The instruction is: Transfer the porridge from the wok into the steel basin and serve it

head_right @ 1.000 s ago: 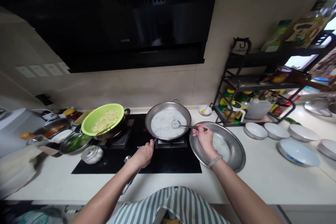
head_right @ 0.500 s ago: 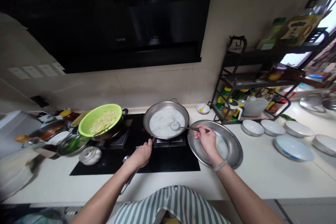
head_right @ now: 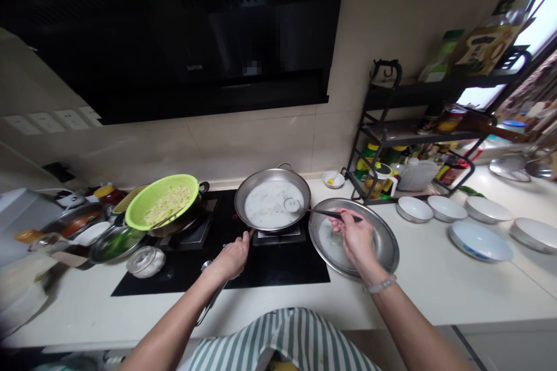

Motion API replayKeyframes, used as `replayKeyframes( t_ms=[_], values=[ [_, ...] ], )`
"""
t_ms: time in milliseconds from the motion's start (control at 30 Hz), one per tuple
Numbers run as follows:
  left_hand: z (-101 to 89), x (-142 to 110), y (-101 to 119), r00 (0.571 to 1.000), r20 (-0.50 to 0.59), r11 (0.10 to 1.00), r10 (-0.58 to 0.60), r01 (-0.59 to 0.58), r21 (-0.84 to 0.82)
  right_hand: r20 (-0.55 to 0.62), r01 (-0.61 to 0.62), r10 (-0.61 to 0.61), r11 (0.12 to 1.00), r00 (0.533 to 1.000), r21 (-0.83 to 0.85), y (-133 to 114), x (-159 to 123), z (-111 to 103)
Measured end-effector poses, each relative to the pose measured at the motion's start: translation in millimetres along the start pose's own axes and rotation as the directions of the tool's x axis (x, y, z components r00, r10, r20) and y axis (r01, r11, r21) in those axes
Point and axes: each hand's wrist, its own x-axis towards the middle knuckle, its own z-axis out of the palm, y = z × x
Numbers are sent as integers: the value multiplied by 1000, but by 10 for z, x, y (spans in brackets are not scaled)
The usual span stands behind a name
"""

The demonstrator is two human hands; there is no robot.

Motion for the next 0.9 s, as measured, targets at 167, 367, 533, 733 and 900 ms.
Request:
replayKeyframes(
  t_ms=[167, 367, 533, 733, 900],
  values=[
    [-31, -23, 12, 1000, 7, 1000, -5, 5, 8, -121, -2, 6, 1000, 993, 31, -162, 3, -301],
    [-77, -51, 30, 1000, 25, 1000, -10, 10, 5, -241, 77, -86, 996, 967, -45, -137, 45, -777],
    [-96, -63, 31, 999, 34, 1000, -15, 15, 4, -263, 120, -199, 949, 944, -291, 45, -34, -1053],
    [-105, -62, 47, 999, 39, 1000, -16, 16, 7, 45, 392, -442, 738, 896, -549, 126, -232, -1269],
    [-126, -70, 62, 999, 46, 1000, -27, 27, 0, 362, 615, -506, 540, 783, -575, 190, -324, -1383]
  ],
)
